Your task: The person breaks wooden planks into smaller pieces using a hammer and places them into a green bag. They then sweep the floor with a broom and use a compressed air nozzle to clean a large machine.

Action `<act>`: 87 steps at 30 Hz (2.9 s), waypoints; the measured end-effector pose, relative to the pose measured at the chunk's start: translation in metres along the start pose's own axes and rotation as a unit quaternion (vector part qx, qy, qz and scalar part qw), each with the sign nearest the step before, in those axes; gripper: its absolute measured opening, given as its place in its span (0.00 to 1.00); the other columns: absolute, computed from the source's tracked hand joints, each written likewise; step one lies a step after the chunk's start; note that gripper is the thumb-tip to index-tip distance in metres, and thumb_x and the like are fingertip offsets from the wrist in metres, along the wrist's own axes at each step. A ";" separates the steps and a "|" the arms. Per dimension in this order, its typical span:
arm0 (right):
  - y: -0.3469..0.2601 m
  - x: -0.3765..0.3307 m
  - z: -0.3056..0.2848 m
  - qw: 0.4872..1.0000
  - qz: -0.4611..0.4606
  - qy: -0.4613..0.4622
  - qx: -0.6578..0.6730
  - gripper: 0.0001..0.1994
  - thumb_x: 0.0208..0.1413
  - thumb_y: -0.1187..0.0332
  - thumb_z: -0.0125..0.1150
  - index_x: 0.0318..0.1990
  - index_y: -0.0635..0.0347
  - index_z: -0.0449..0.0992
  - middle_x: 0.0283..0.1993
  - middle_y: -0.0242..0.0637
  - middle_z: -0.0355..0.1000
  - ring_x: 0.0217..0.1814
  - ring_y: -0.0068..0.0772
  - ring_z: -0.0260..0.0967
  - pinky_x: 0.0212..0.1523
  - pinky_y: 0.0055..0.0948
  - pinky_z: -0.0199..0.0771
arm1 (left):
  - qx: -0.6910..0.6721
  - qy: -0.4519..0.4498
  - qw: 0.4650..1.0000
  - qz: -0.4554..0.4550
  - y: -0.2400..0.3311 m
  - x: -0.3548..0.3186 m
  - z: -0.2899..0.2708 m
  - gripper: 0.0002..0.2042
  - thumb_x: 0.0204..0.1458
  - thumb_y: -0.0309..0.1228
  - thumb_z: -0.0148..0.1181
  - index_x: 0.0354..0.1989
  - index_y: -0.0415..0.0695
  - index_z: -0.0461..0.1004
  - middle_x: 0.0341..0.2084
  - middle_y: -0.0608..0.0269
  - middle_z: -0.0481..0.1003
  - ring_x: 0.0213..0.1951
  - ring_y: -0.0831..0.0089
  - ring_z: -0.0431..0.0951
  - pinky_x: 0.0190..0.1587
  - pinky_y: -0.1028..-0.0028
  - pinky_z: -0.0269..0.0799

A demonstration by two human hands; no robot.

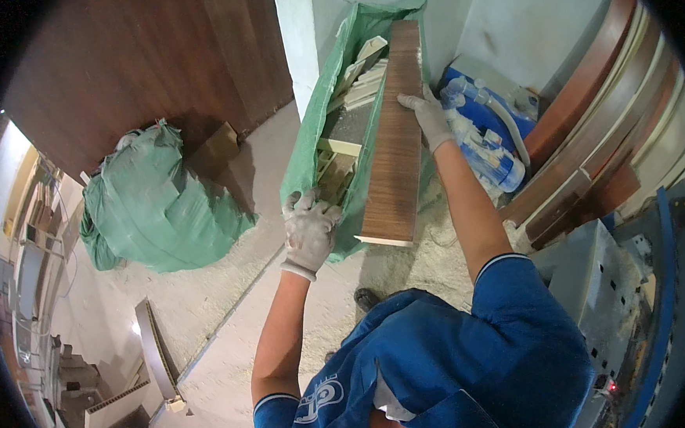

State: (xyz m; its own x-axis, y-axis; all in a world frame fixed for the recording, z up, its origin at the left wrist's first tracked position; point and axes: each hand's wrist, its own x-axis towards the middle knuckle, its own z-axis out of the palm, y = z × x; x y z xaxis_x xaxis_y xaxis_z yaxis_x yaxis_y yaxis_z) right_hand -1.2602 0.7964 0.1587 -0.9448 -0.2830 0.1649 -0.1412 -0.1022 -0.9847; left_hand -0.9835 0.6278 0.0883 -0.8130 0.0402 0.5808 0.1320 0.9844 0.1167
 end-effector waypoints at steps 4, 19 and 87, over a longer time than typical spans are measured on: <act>0.003 0.010 0.001 0.993 0.007 -0.020 -0.113 0.33 0.51 0.67 0.61 0.65 0.65 0.60 0.56 0.46 0.70 0.54 0.39 0.69 0.57 0.33 0.66 | -0.014 0.003 1.000 0.003 -0.001 0.002 0.000 0.10 0.37 0.26 0.62 0.31 0.53 0.78 0.34 0.70 0.79 0.53 0.60 0.72 0.57 0.50 0.60; 0.029 0.115 0.098 0.969 0.161 0.021 -0.187 0.39 0.52 0.61 0.62 0.68 0.68 0.51 0.70 0.56 0.55 0.71 0.50 0.56 0.67 0.40 0.59 | 0.024 0.045 0.998 -0.023 -0.001 0.002 -0.009 0.11 0.39 0.27 0.61 0.33 0.54 0.78 0.36 0.71 0.79 0.49 0.61 0.73 0.54 0.53 0.61; -0.024 0.016 -0.133 0.607 -0.433 -0.339 -0.574 0.18 0.63 0.53 0.50 0.44 0.55 0.79 0.42 0.38 0.75 0.44 0.45 0.71 0.45 0.42 0.70 | -0.079 -0.237 0.952 -0.176 0.032 0.173 0.025 0.35 0.37 0.37 0.68 0.60 0.48 0.67 0.41 0.45 0.73 0.43 0.52 0.78 0.48 0.60 0.72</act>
State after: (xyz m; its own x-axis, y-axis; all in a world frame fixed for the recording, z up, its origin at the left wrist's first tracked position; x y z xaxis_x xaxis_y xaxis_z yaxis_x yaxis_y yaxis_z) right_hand -1.3110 0.9216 0.1775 -0.0854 -0.9640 0.2520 -0.9785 0.1288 0.1612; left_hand -1.1341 0.6703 0.1722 -0.9824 -0.1768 0.0598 -0.1416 0.9146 0.3787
